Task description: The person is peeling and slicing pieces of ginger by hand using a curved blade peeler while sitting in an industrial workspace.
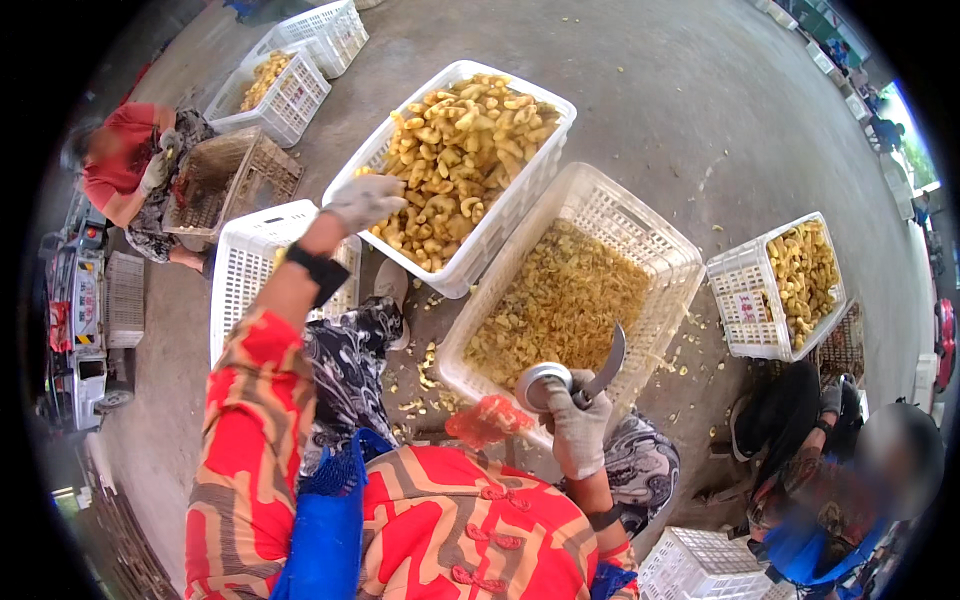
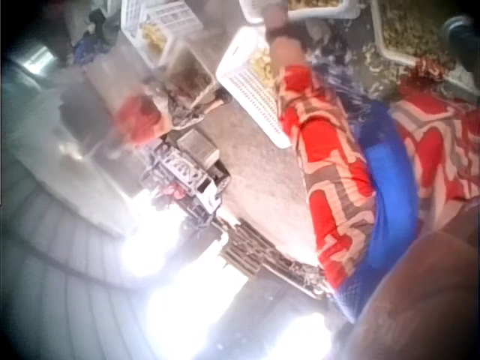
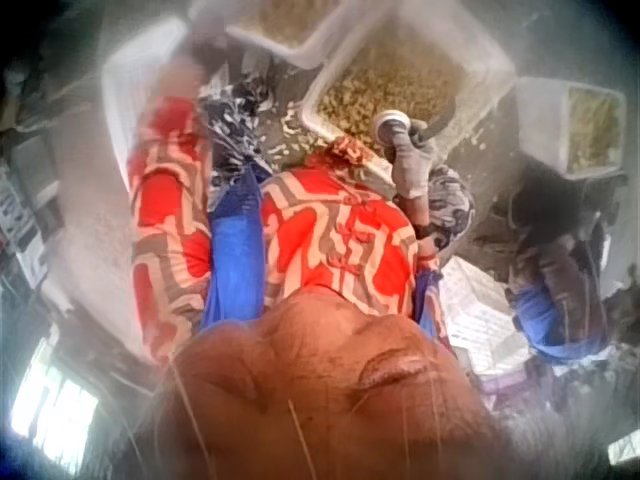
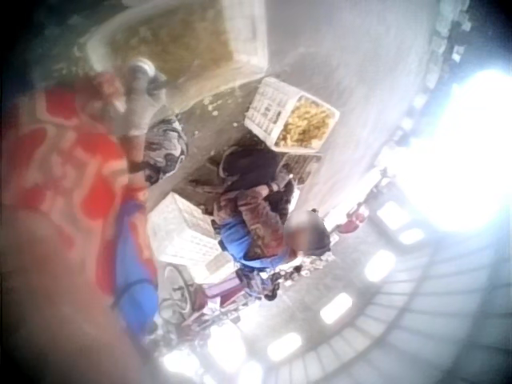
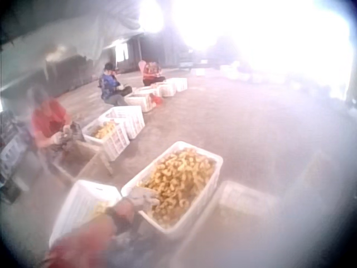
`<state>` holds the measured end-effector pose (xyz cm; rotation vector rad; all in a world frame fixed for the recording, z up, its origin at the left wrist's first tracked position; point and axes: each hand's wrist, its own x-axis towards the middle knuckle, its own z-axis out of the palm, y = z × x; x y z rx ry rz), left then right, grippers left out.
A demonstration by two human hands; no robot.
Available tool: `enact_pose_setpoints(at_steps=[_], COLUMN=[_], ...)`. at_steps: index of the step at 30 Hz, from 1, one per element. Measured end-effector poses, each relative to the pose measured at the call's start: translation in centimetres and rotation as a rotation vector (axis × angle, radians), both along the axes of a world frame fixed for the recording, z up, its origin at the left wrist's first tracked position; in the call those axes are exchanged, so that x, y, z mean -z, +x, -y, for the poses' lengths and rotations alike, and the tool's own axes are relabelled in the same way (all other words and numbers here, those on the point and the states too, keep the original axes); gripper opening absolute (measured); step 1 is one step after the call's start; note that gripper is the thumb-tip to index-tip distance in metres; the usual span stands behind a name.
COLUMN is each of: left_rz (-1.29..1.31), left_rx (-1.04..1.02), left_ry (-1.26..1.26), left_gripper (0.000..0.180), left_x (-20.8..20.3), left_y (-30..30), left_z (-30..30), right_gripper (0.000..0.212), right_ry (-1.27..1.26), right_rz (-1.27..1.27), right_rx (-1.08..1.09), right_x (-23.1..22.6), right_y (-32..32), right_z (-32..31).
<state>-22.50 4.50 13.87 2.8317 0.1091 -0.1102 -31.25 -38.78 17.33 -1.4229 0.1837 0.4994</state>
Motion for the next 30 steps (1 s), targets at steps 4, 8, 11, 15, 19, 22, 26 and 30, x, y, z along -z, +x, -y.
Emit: enact_pose_setpoints(at_steps=[4, 8, 11, 15, 19, 22, 26, 30], left_rz=[-0.368, -0.265, -0.277, -0.157, -0.166, -0.094, -0.215, -0.450], left_rx=[-0.016, -0.144, -0.221, -0.297, -0.332, -0.483, -0.155, 0.037], left_ry=[0.119, 0.094, 0.340, 0.290, 0.308, 0.259, 0.678, 0.681], left_gripper=[0.034, 0.027, 0.031, 0.034, 0.037, 0.041, 0.038, 0.040], left_x=[4.9, 10.8, 10.3, 6.9, 14.2, 17.8, 18.6, 12.5], left_y=[5.7, 5.4, 3.7, 4.6, 6.9, 6.0, 5.0, 5.1], left_z=[2.6, -3.6, -9.7, -7.5, -12.4, -13.6, -12.4, -8.5], right_gripper=[0.011, 0.007, 0.006, 0.006, 0.009, 0.011, 0.012, 0.012], right_ry=[-0.018, -0.058, -0.017, -0.077, -0.120, -0.125, -0.129, -0.097], right_rz=[-0.065, -0.127, -0.182, -0.215, -0.246, -0.268, -0.281, -0.252], right_rx=[0.014, 0.051, 0.076, 0.059, 0.043, 0.029, -0.005, -0.040], right_x=[-0.2, 0.0, 0.3, 0.6, 1.2, 1.5, 1.2, 0.9], right_y=[0.2, 0.7, 1.2, 1.7, 2.2, 2.4, 2.5, 1.9], right_z=[0.0, 0.2, -0.1, -1.3, -2.2, -2.2, -2.3, -1.7])
